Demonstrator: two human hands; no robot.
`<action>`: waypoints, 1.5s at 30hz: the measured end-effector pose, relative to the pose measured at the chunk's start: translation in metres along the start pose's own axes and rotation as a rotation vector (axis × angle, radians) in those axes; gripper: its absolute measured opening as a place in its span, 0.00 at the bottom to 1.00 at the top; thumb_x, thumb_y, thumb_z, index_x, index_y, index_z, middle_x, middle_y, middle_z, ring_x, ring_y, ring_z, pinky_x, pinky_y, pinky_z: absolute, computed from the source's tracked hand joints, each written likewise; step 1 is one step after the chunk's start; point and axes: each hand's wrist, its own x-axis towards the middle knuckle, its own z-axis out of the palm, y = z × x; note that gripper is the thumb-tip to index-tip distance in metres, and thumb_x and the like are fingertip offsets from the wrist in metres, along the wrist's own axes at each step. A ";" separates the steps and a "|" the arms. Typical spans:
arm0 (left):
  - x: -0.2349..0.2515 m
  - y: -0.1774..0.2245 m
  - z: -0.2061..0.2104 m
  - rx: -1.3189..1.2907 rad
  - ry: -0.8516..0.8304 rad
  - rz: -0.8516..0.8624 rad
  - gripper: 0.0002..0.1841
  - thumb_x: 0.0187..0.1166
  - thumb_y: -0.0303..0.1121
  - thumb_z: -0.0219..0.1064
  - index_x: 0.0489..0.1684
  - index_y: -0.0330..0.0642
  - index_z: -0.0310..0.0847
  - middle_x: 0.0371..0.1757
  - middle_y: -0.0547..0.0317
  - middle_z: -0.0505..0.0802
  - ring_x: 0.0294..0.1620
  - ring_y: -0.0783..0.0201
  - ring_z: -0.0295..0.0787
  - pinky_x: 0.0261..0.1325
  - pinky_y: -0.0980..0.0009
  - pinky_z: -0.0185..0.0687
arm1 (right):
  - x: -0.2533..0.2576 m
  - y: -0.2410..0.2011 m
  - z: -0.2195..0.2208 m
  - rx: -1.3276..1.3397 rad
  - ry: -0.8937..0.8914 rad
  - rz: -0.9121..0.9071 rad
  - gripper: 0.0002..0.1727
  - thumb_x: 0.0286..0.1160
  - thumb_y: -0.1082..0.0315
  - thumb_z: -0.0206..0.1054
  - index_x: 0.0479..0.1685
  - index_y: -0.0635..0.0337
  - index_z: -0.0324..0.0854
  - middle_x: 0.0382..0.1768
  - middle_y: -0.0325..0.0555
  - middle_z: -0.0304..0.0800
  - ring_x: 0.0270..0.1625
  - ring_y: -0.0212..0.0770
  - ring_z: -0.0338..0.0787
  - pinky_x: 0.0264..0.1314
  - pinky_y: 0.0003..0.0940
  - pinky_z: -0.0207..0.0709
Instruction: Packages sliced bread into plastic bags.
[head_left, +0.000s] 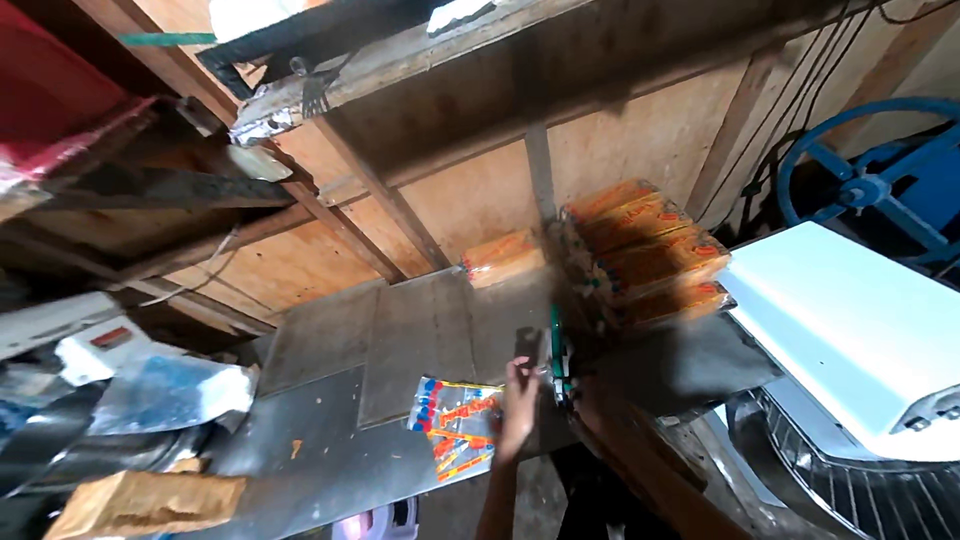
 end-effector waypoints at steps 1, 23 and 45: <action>-0.009 0.009 0.012 0.096 -0.029 -0.010 0.33 0.80 0.37 0.70 0.83 0.34 0.63 0.69 0.35 0.81 0.63 0.49 0.85 0.63 0.55 0.84 | 0.003 0.005 0.005 0.032 0.030 -0.037 0.17 0.78 0.65 0.65 0.60 0.64 0.87 0.59 0.62 0.89 0.65 0.61 0.86 0.71 0.61 0.75; -0.011 0.015 0.053 0.631 -0.461 0.186 0.36 0.76 0.37 0.76 0.86 0.45 0.68 0.82 0.37 0.76 0.76 0.41 0.80 0.75 0.45 0.78 | -0.008 0.069 -0.007 0.215 0.413 -0.498 0.06 0.68 0.71 0.75 0.39 0.64 0.94 0.45 0.57 0.95 0.60 0.60 0.90 0.69 0.58 0.78; 0.042 -0.024 -0.020 -0.235 -0.121 -0.064 0.07 0.81 0.24 0.66 0.46 0.28 0.85 0.37 0.60 0.91 0.35 0.77 0.84 0.45 0.77 0.82 | 0.007 -0.041 -0.015 -0.033 0.030 -0.174 0.19 0.82 0.55 0.66 0.56 0.62 0.89 0.62 0.55 0.88 0.77 0.58 0.76 0.88 0.63 0.48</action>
